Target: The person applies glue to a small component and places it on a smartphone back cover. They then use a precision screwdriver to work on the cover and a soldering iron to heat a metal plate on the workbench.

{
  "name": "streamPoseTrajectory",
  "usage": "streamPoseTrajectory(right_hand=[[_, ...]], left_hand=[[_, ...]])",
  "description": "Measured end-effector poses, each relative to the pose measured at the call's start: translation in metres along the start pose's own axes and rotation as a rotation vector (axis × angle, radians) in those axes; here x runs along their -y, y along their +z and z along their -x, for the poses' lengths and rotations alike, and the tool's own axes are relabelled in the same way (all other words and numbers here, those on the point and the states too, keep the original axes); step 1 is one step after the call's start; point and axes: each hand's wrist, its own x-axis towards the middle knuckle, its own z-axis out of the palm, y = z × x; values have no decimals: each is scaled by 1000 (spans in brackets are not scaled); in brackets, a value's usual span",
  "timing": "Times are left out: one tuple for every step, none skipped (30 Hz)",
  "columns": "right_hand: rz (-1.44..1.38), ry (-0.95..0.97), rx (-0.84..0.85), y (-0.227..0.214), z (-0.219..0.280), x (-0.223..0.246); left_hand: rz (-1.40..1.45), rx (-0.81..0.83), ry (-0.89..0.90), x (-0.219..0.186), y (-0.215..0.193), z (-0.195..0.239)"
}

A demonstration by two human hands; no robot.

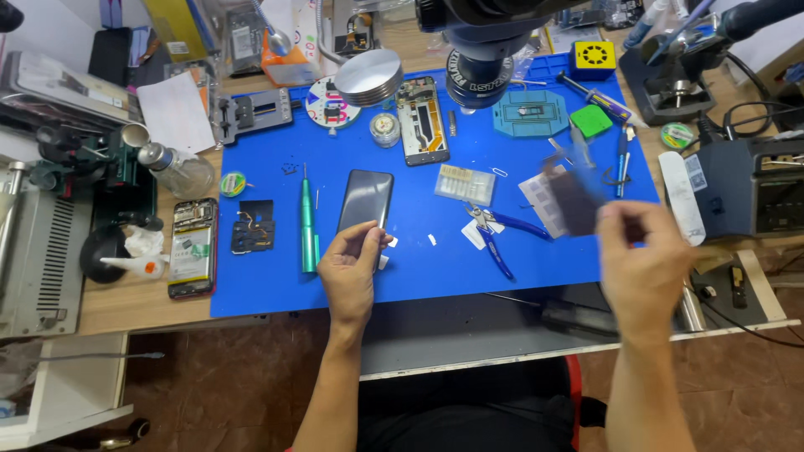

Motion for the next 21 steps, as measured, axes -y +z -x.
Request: streamPoseTrajectory(right_hand=[[-6,-6,5,19,9,19],[-161,184,161,38,17,38],[-314,373,319,56,27,57],[-315,368,322,70,32,64],[-385,435,414,85,38,71],[-456,504,509,100,45,78],[-458,501,516,99,43,81],[-339,340,592,99,40,85],[-220,176,662,99,38,88],[-221,173,666,102,36,83],[-160,40,649,106,35,77],[-98,-94,626,109,32,71],[-98,-98,626,113,27,72],[-54,-176,650,115,23,73],[-9,-253,673,118,19,73],[-8,-255,673,120,13,72],[3,-298,742,122,8,71],[14,-344,812,125,2,71],[15,-347,813,123,-4,74],[43,-374,866,122,-8,78],[71,-401,919,120,-13,81]], left_hand=[[0,-9,4,0,-2,0],[-52,18,47,0,-2,0],[-105,44,91,0,-2,0],[-104,39,93,0,-3,1],[-103,50,89,0,-3,2],[-104,59,85,-1,-5,3],[-106,52,86,2,-10,3],[-108,56,88,5,-15,2],[-110,60,90,8,-21,0],[-110,55,90,7,-24,0],[-119,51,89,6,-28,0],[-125,50,91,5,-30,-1],[-123,47,94,5,-30,-1],[-118,54,92,5,-30,-2],[-112,61,90,6,-30,-2],[-111,60,91,7,-29,-1],[-105,72,83,8,-28,0],[-100,82,76,8,-27,1],[-98,80,78,8,-25,1],[-92,92,75,7,-24,2],[-86,104,72,7,-24,2]])
